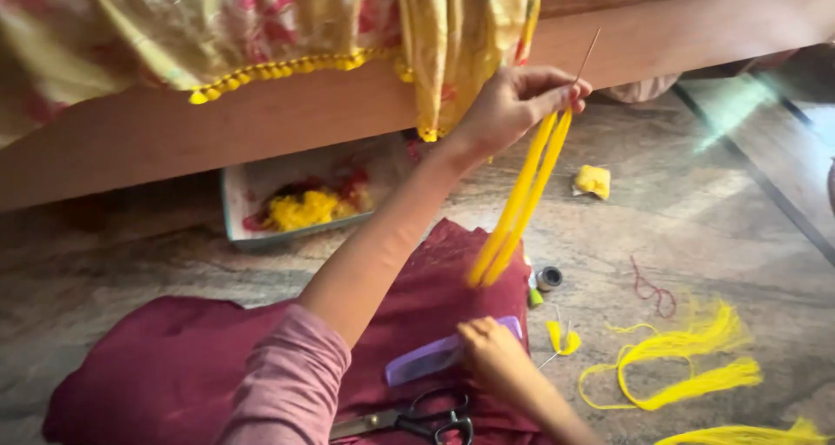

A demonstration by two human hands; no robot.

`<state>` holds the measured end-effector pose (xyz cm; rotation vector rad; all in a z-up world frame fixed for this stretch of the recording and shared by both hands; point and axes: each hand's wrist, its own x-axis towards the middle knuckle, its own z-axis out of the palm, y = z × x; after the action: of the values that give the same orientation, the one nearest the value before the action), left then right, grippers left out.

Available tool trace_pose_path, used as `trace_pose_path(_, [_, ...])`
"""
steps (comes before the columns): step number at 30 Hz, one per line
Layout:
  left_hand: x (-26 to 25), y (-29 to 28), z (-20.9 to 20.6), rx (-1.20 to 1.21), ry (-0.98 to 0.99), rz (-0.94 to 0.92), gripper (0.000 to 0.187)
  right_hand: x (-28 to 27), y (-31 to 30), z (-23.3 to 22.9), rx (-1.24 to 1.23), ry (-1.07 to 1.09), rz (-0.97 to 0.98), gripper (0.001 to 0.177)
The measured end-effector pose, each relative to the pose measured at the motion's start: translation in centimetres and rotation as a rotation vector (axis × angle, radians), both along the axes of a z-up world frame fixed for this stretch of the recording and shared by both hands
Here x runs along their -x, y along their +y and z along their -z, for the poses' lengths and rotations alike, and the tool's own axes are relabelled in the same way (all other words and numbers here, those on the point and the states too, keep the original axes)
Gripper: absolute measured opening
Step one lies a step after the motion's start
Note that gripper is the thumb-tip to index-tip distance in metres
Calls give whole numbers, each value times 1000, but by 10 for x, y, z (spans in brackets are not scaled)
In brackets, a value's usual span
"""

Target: Sewing and attaching yellow decorative tassels to the edge of a fabric.

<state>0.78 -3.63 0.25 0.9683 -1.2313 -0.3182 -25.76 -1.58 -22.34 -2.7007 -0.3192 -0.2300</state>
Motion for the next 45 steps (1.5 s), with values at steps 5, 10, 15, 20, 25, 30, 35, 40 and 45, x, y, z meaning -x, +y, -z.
trace_pose_path(5, [35, 5, -30, -42, 62, 36, 22, 19, 10, -22, 7, 23, 83, 49])
trace_pose_path(10, [72, 68, 24, -158, 134, 147, 19, 32, 0, -17, -2, 188, 97, 23])
trace_pose_path(15, [88, 146, 163, -439, 329, 97, 14, 52, -22, 2, -337, -358, -49, 40])
trace_pose_path(20, [125, 211, 273, -488, 472, -75, 23, 26, -24, 9, -275, -138, 554, 27])
trace_pose_path(25, [143, 242, 297, -473, 648, -470, 30, 12, -29, -4, 146, -55, 286, 38])
trace_pose_path(30, [134, 258, 313, -634, 478, -855, 29, 1, -81, -13, 253, -125, 441, 43])
trace_pose_path(35, [139, 263, 289, -681, 206, -1023, 26, -9, -101, 1, -493, 307, 917, 21])
trace_pose_path(40, [142, 277, 287, -817, 35, -1101, 22, -7, -8, 17, -364, -179, 636, 31])
trace_pose_path(45, [137, 285, 325, -911, -291, -1107, 17, -5, 71, -28, 334, -58, 134, 50])
